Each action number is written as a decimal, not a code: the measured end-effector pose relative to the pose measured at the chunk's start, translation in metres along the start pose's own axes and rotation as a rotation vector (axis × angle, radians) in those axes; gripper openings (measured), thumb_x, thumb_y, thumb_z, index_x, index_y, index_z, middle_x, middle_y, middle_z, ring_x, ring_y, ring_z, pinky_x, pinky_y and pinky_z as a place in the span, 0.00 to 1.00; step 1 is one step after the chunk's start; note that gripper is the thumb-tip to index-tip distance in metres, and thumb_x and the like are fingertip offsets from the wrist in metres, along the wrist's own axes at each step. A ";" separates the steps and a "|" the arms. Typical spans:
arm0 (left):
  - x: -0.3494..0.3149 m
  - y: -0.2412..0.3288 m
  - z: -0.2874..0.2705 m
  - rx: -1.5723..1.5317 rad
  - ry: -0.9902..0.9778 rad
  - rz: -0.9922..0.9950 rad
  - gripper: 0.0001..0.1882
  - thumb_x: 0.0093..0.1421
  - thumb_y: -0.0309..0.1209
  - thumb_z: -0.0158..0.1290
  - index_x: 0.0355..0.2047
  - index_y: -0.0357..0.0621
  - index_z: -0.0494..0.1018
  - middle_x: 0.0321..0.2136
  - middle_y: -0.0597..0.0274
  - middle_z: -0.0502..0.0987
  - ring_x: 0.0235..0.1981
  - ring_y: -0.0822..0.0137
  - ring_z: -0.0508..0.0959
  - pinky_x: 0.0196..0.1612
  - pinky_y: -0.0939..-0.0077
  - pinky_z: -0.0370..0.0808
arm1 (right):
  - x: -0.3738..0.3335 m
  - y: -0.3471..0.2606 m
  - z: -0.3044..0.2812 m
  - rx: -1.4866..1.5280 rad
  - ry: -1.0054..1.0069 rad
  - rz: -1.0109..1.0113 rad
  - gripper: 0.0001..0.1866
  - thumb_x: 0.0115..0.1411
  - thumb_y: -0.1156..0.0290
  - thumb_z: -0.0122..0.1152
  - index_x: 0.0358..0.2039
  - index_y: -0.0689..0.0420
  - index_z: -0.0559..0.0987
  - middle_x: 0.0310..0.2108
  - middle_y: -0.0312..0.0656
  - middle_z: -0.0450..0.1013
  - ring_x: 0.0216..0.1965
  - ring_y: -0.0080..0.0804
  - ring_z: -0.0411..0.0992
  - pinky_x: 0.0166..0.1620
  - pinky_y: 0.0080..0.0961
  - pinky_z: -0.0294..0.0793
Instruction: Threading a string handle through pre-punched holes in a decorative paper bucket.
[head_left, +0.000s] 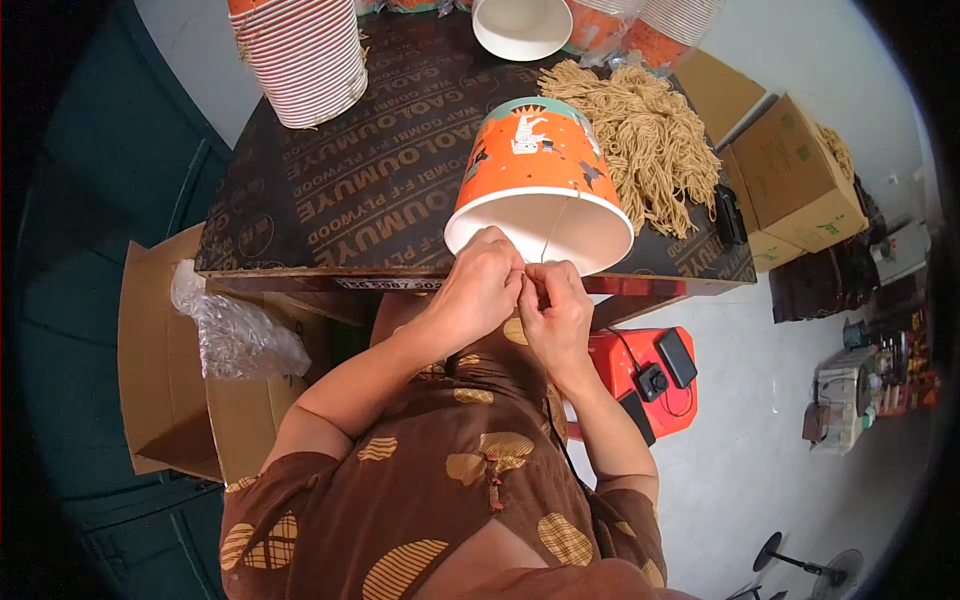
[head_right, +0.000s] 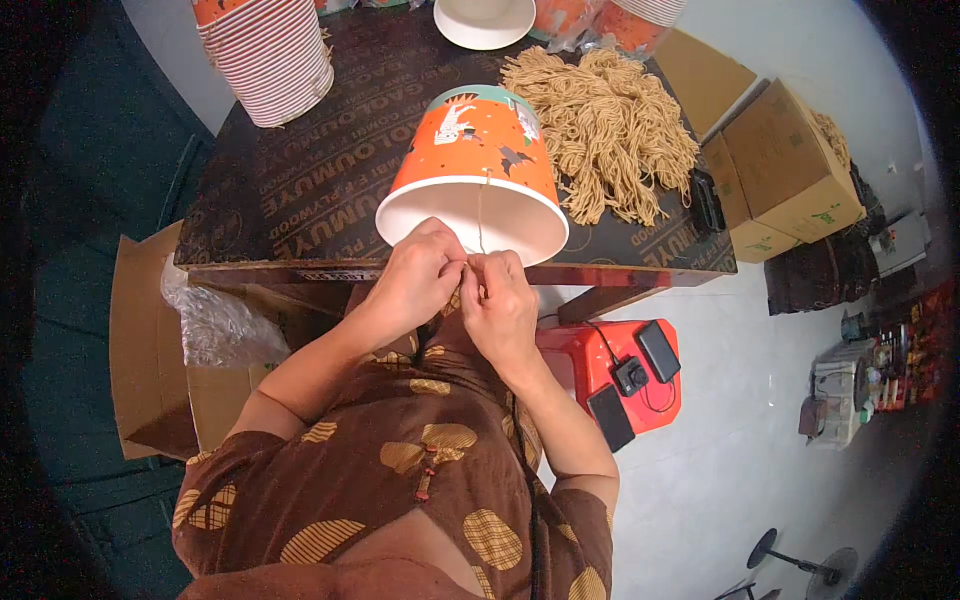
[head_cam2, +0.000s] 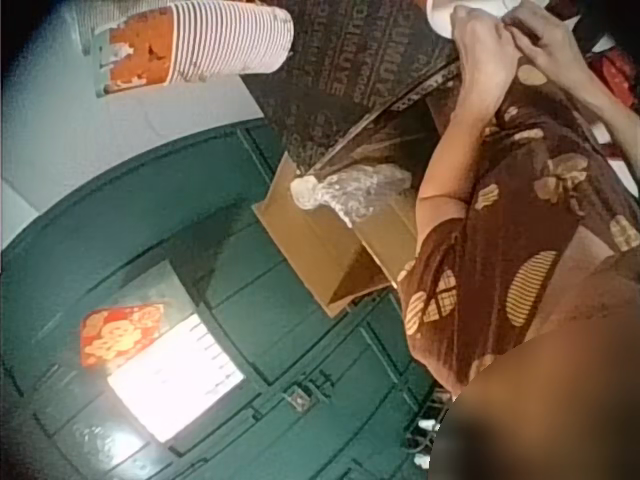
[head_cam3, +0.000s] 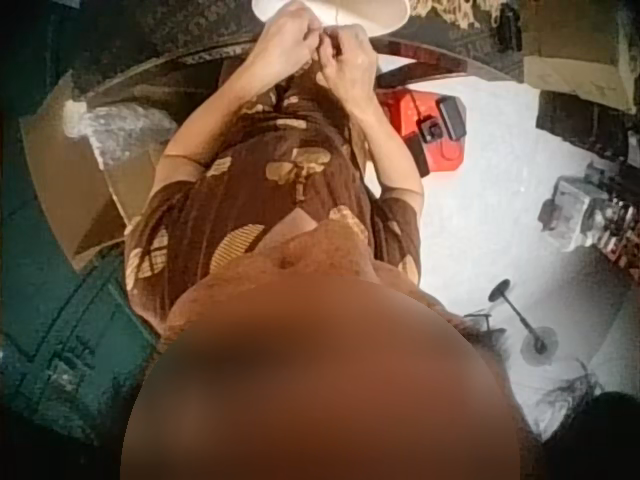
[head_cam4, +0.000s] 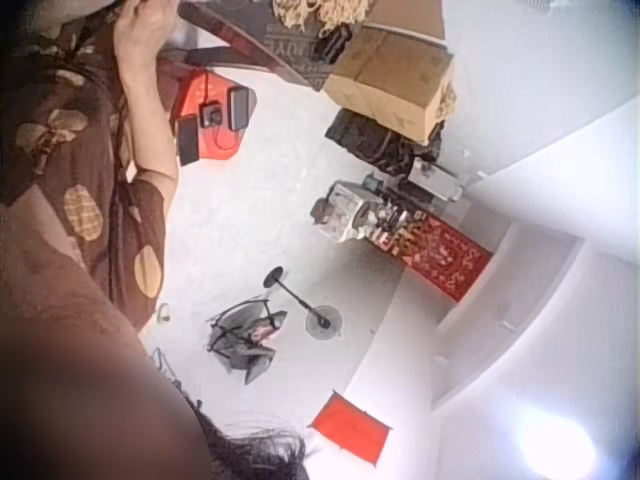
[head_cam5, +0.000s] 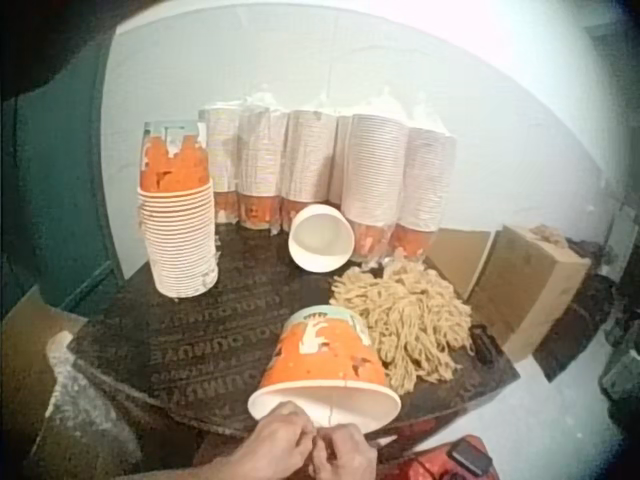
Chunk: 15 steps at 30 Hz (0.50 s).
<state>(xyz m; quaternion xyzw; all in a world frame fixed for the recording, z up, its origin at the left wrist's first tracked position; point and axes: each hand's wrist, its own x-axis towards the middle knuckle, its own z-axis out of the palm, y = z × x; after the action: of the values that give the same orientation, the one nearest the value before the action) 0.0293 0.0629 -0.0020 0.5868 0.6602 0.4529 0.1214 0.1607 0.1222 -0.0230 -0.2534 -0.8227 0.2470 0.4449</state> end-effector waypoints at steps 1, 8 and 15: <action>0.000 0.000 0.000 0.001 0.000 -0.001 0.01 0.52 0.18 0.53 0.25 0.32 0.74 0.31 0.50 0.75 0.35 0.52 0.77 0.40 0.64 0.74 | 0.000 0.000 0.000 0.001 -0.001 0.000 0.06 0.54 0.81 0.62 0.33 0.61 0.76 0.28 0.47 0.71 0.24 0.45 0.74 0.26 0.36 0.73; -0.002 -0.002 0.004 0.034 0.052 0.072 0.00 0.52 0.17 0.53 0.25 0.32 0.73 0.30 0.49 0.74 0.34 0.50 0.76 0.39 0.62 0.74 | 0.002 -0.005 -0.005 0.121 -0.056 0.157 0.03 0.55 0.82 0.61 0.32 0.65 0.77 0.28 0.47 0.71 0.26 0.38 0.72 0.31 0.29 0.72; -0.006 0.003 0.006 0.038 0.116 0.107 0.05 0.53 0.16 0.52 0.31 0.33 0.71 0.30 0.48 0.72 0.34 0.47 0.75 0.38 0.60 0.73 | 0.007 -0.005 -0.010 0.183 -0.136 0.212 0.03 0.58 0.82 0.58 0.33 0.65 0.78 0.29 0.49 0.71 0.32 0.43 0.73 0.36 0.33 0.72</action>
<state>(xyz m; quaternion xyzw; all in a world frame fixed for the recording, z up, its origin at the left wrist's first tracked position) 0.0370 0.0599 -0.0048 0.5964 0.6422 0.4792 0.0474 0.1654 0.1247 -0.0109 -0.2798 -0.7938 0.3830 0.3807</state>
